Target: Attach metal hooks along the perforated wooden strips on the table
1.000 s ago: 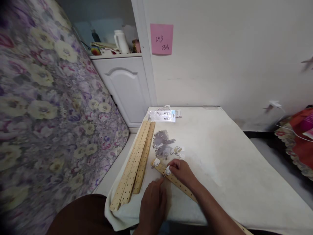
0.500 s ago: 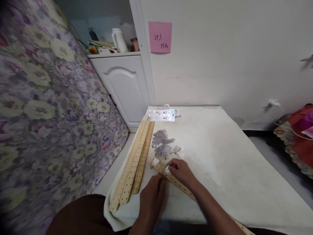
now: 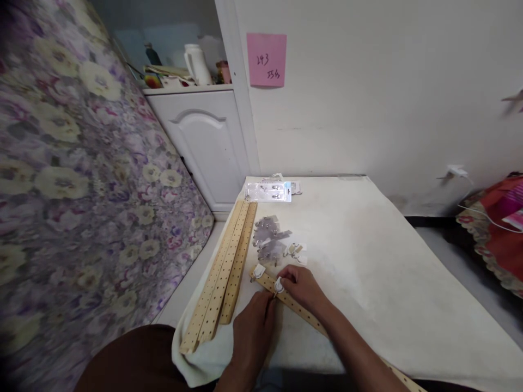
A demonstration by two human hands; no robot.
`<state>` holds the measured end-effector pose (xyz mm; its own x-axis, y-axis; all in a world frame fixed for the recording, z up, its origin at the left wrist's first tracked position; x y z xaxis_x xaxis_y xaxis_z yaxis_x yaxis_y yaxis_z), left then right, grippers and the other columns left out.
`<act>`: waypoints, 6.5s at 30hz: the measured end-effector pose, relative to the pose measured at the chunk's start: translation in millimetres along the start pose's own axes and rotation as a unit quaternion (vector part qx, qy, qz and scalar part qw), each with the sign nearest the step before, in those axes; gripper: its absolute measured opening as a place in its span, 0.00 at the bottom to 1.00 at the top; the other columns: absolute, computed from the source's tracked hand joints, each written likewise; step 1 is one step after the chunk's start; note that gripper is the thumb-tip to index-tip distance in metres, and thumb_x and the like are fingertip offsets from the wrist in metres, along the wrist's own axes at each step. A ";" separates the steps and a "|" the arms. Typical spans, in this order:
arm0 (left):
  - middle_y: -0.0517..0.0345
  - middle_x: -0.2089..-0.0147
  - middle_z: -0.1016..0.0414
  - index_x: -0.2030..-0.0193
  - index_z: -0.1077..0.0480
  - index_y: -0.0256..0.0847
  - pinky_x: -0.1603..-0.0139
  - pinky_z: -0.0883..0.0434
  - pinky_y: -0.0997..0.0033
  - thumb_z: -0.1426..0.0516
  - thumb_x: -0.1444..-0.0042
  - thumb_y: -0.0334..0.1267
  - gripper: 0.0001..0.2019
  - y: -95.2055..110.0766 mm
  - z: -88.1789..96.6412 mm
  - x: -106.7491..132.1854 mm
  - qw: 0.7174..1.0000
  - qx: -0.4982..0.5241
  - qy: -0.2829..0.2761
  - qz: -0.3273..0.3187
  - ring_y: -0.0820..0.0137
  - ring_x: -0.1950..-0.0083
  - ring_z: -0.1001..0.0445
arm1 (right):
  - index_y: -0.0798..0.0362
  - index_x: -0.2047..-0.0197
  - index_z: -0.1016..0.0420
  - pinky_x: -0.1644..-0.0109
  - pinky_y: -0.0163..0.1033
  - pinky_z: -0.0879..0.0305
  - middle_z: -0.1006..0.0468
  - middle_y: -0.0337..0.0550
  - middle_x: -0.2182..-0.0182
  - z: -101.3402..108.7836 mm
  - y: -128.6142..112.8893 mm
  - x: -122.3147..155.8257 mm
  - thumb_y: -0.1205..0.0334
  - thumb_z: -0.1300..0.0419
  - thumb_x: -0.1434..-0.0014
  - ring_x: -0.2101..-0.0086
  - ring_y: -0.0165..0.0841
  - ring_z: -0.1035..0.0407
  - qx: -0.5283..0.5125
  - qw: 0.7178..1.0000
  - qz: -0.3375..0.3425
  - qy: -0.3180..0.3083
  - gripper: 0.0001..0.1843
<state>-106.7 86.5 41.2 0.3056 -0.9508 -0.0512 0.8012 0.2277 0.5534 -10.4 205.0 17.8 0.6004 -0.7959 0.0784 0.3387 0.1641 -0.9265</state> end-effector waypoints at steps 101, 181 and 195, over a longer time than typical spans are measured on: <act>0.55 0.60 0.30 0.52 0.35 0.44 0.60 0.31 0.71 0.54 0.39 0.32 0.11 28.4 -28.3 49.3 0.988 0.078 0.029 -0.132 0.69 0.60 0.28 | 0.54 0.58 0.23 0.67 0.34 0.38 0.23 0.37 0.72 51.5 19.0 54.4 0.64 0.40 0.52 0.72 0.29 0.31 -0.136 0.987 -0.021 -0.083 0.15; 0.59 0.69 0.32 0.66 0.36 0.43 0.68 0.34 0.74 0.53 0.39 0.30 0.08 32.1 -32.2 33.3 0.980 0.030 0.066 -0.187 0.71 0.67 0.31 | 0.49 0.67 0.39 0.62 0.39 0.40 0.31 0.38 0.68 55.5 10.2 119.6 0.66 0.45 0.53 0.66 0.34 0.35 0.243 0.968 -0.038 0.053 0.08; 0.59 0.69 0.32 0.67 0.37 0.43 0.68 0.35 0.73 0.52 0.40 0.30 0.07 30.8 -33.3 34.6 0.977 0.034 0.075 -0.194 0.71 0.67 0.31 | 0.49 0.68 0.39 0.64 0.37 0.39 0.30 0.37 0.70 50.4 10.6 124.1 0.65 0.44 0.52 0.68 0.33 0.34 0.242 0.967 -0.034 0.067 0.07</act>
<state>-54.3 67.6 28.8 0.0611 -0.9198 -0.3877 0.8376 -0.1640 0.5211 104.2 137.4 36.3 0.4766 -0.8775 0.0542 0.6932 0.3372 -0.6370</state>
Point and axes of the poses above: each hand's wrist, its own x-axis away from the middle knuckle, its own z-axis out of the back of the hand, y = z × x, the point moved 6 cm from there along -x, towards the middle knuckle
